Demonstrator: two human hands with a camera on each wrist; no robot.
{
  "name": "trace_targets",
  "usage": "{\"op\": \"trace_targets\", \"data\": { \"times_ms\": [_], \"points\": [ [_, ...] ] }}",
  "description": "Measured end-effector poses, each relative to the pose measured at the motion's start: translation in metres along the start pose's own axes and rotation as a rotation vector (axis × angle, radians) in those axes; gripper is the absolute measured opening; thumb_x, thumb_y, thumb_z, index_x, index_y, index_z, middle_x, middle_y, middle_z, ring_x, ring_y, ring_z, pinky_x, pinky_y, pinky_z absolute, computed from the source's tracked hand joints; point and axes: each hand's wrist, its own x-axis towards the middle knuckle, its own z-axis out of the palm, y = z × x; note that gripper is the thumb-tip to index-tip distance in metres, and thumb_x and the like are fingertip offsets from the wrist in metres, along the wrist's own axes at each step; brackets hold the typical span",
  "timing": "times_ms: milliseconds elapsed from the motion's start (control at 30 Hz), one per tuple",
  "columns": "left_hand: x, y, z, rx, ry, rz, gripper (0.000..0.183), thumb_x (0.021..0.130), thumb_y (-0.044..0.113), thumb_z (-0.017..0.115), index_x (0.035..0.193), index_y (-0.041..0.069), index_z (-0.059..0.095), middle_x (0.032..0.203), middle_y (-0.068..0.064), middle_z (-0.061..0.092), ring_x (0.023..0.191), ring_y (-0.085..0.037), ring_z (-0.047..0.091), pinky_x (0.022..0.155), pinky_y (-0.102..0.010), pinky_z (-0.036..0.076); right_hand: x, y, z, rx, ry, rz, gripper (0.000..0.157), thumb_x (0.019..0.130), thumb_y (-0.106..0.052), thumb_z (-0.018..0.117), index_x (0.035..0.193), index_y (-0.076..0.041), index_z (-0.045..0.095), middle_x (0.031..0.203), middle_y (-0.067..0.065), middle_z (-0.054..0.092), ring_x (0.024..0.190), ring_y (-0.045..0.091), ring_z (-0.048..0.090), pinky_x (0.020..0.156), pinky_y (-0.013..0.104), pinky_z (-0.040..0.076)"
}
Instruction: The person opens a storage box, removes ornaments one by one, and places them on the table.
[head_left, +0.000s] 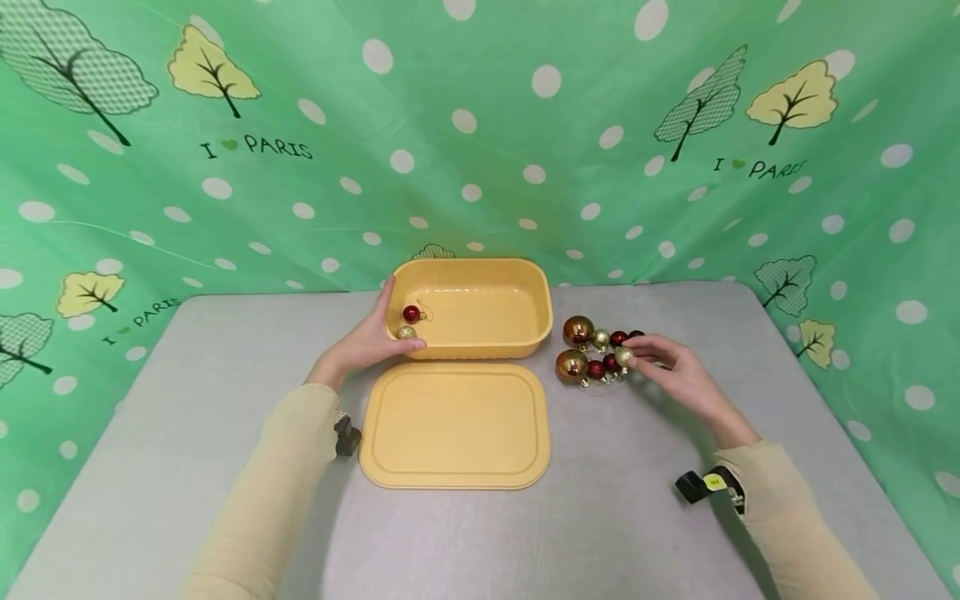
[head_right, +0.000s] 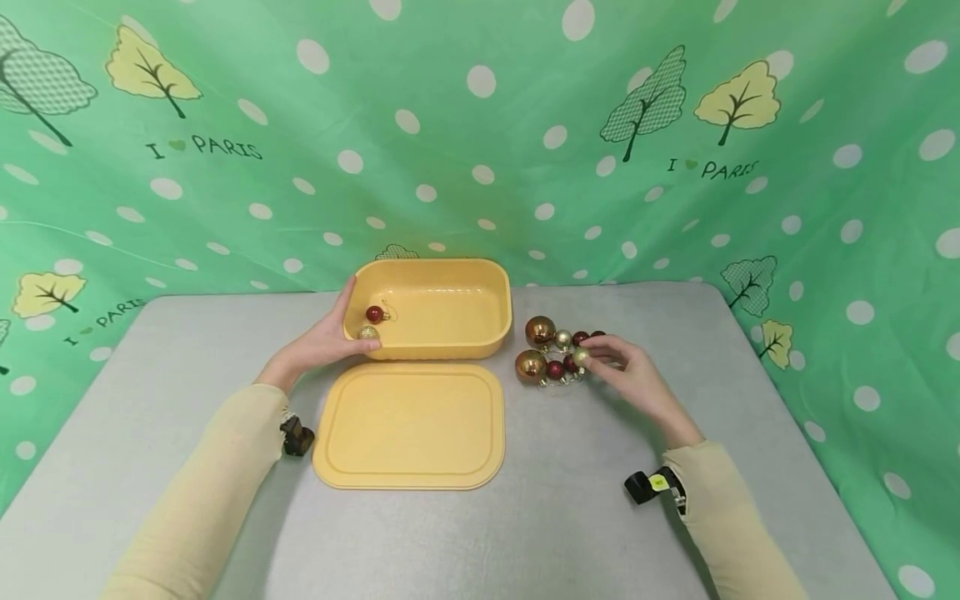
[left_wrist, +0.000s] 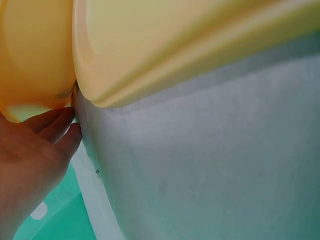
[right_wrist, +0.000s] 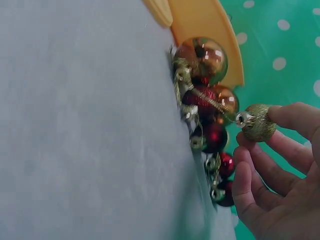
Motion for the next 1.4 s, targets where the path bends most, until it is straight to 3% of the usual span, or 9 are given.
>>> {"op": "trace_targets", "data": {
  "times_ms": [267, 567, 667, 933, 1200, 1400],
  "points": [
    [0.0, 0.001, 0.0, 0.0, -0.004, -0.01, 0.121, 0.083, 0.024, 0.078, 0.152, 0.02, -0.021, 0.158, -0.013, -0.016, 0.144, -0.032, -0.005, 0.115, -0.049, 0.003, -0.002, 0.006, -0.007, -0.043, -0.014, 0.033, 0.033, 0.095, -0.006, 0.06, 0.126, 0.005, 0.057, 0.116, 0.023, 0.062, 0.097, 0.011, 0.058, 0.081, 0.018, 0.048],
    [-0.014, 0.037, -0.002, -0.021, -0.031, -0.023, 0.116, 0.083, 0.013, 0.076, 0.151, 0.004, -0.018, 0.156, -0.022, -0.017, 0.143, -0.04, -0.006, 0.114, -0.053, 0.003, -0.001, 0.01, -0.008, -0.046, -0.04, 0.093, 0.034, 0.093, -0.001, 0.059, 0.126, 0.007, 0.056, 0.12, 0.028, 0.058, 0.1, 0.034, 0.061, 0.077, 0.021, 0.05],
    [-0.013, 0.034, -0.002, -0.026, -0.026, -0.021, 0.116, 0.083, 0.013, 0.076, 0.151, 0.006, -0.018, 0.156, -0.021, -0.017, 0.143, -0.039, -0.006, 0.114, -0.053, 0.002, 0.0, 0.012, -0.007, -0.059, -0.047, 0.101, 0.035, 0.093, -0.002, 0.06, 0.126, 0.007, 0.056, 0.12, 0.029, 0.058, 0.101, 0.038, 0.06, 0.076, 0.022, 0.051],
    [-0.001, 0.003, 0.0, 0.009, -0.005, -0.01, 0.121, 0.083, 0.025, 0.078, 0.152, 0.02, -0.021, 0.158, -0.012, -0.017, 0.144, -0.032, -0.005, 0.115, -0.05, 0.004, 0.001, 0.014, -0.003, -0.126, -0.034, 0.11, 0.032, 0.093, -0.004, 0.061, 0.123, 0.006, 0.058, 0.115, 0.028, 0.06, 0.097, 0.039, 0.061, 0.071, 0.028, 0.053],
    [0.0, 0.0, 0.0, 0.007, 0.003, -0.008, 0.121, 0.082, 0.025, 0.078, 0.152, 0.02, -0.021, 0.159, -0.012, -0.015, 0.144, -0.031, -0.004, 0.115, -0.049, 0.004, 0.005, 0.013, 0.002, -0.185, -0.007, 0.082, 0.029, 0.092, -0.005, 0.062, 0.119, 0.007, 0.061, 0.113, 0.028, 0.062, 0.094, 0.039, 0.062, 0.076, 0.036, 0.052],
    [0.0, 0.0, 0.0, 0.002, 0.002, -0.004, 0.121, 0.083, 0.025, 0.078, 0.152, 0.021, -0.021, 0.159, -0.012, -0.015, 0.144, -0.031, -0.004, 0.115, -0.049, 0.004, 0.001, 0.009, 0.0, -0.195, 0.002, 0.095, 0.036, 0.092, -0.008, 0.063, 0.125, 0.006, 0.057, 0.113, 0.027, 0.061, 0.095, 0.04, 0.061, 0.075, 0.038, 0.052]
  ]
}}
